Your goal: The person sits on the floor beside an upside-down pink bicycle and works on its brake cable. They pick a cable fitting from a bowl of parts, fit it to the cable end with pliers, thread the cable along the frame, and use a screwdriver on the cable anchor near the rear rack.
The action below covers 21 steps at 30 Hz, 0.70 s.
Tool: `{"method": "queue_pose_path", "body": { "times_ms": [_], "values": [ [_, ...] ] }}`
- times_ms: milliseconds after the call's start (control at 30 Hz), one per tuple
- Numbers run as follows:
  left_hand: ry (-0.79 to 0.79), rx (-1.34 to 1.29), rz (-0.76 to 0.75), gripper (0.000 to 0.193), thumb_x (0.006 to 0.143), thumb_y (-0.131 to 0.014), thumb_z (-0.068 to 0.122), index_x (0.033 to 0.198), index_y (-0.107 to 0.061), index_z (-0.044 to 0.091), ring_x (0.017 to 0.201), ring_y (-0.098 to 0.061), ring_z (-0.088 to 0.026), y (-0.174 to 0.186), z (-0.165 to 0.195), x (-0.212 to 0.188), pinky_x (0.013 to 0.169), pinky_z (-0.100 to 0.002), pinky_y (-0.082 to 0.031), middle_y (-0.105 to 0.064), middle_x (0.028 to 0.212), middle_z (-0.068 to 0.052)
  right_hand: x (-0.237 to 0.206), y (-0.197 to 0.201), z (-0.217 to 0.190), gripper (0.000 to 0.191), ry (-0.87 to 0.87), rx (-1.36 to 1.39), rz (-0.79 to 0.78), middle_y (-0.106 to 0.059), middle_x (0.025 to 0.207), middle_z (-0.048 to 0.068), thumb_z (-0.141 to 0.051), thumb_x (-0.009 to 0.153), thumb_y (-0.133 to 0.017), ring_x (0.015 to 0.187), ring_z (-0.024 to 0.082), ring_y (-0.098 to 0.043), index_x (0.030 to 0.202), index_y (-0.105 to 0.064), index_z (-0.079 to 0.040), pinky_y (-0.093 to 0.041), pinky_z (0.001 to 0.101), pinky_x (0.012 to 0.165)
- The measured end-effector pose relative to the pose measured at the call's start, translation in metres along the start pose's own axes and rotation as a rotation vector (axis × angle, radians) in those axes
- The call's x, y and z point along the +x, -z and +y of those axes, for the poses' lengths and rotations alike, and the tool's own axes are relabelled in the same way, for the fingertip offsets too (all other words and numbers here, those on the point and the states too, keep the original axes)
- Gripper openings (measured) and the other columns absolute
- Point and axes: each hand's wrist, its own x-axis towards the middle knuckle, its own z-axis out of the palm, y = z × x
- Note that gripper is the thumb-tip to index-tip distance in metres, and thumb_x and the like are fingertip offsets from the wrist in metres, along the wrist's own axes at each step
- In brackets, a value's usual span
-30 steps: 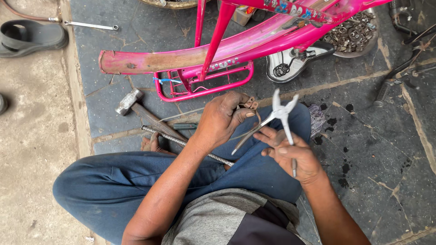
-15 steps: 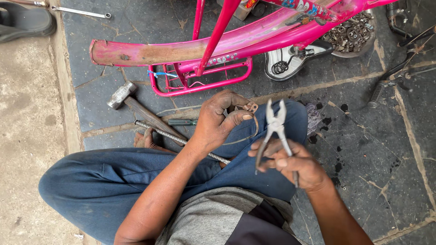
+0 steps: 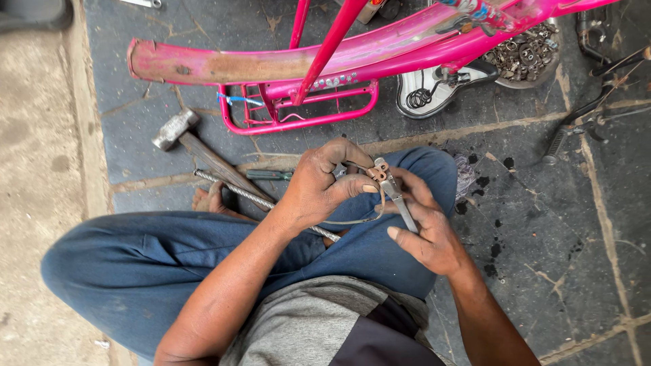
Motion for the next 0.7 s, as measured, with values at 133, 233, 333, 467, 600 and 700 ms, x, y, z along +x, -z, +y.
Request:
{"method": "queue_pose_path", "body": {
  "times_ms": [133, 233, 333, 467, 600, 700],
  "values": [
    [-0.025, 0.047, -0.024, 0.032, 0.086, -0.081, 0.032, 0.103, -0.073, 0.006, 0.093, -0.075, -0.022, 0.004, 0.002, 0.001, 0.081, -0.034, -0.057, -0.074, 0.098, -0.008, 0.008, 0.012, -0.008, 0.042, -0.059, -0.046, -0.018, -0.031, 0.164, 0.020, -0.014, 0.083, -0.067, 0.139, 0.035, -0.051, 0.122, -0.069, 0.003, -0.044, 0.0484, 0.115],
    [-0.037, -0.015, -0.116, 0.029, 0.089, -0.078, 0.030, 0.104, -0.071, 0.006, 0.096, -0.076, -0.023, 0.008, 0.002, 0.002, 0.083, -0.034, -0.058, -0.076, 0.101, -0.007, 0.014, 0.028, -0.014, 0.043, 0.105, -0.215, -0.027, -0.030, 0.164, 0.021, -0.008, 0.081, -0.068, 0.149, 0.039, -0.040, 0.122, -0.070, 0.007, -0.036, 0.0508, 0.122],
    [-0.094, -0.024, -0.155, 0.031, 0.087, -0.080, 0.030, 0.103, -0.071, 0.005, 0.094, -0.075, -0.027, 0.005, 0.001, 0.002, 0.082, -0.038, -0.057, -0.074, 0.098, -0.010, 0.022, 0.043, -0.018, 0.037, 0.176, -0.261, -0.107, -0.031, 0.164, 0.023, -0.006, 0.081, -0.069, 0.152, 0.042, -0.036, 0.116, -0.070, 0.007, -0.036, 0.0515, 0.123],
    [-0.131, 0.021, -0.103, 0.032, 0.086, -0.082, 0.030, 0.102, -0.072, 0.005, 0.093, -0.074, -0.030, 0.006, 0.001, 0.003, 0.080, -0.040, -0.056, -0.074, 0.096, -0.011, 0.027, 0.044, -0.019, 0.031, 0.189, -0.425, -0.053, -0.045, 0.155, 0.021, -0.011, 0.083, -0.073, 0.139, 0.036, -0.052, 0.112, -0.072, 0.001, -0.044, 0.0468, 0.116],
    [-0.101, 0.031, -0.077, 0.031, 0.084, -0.083, 0.030, 0.098, -0.072, 0.005, 0.089, -0.074, -0.029, 0.009, 0.005, 0.002, 0.077, -0.039, -0.056, -0.074, 0.093, -0.011, 0.029, 0.035, -0.013, 0.029, 0.227, -0.620, 0.051, -0.060, 0.139, 0.016, -0.020, 0.079, -0.082, 0.128, 0.032, -0.060, 0.102, -0.073, -0.003, -0.043, 0.0453, 0.109],
    [-0.068, 0.040, -0.053, 0.030, 0.084, -0.083, 0.029, 0.098, -0.072, 0.005, 0.088, -0.074, -0.029, 0.009, 0.009, 0.000, 0.077, -0.038, -0.057, -0.074, 0.092, -0.011, 0.029, 0.032, -0.006, 0.030, 0.281, -0.713, 0.103, -0.065, 0.129, 0.013, -0.024, 0.078, -0.084, 0.120, 0.030, -0.062, 0.098, -0.073, -0.004, -0.043, 0.0454, 0.104]
  ]
}}
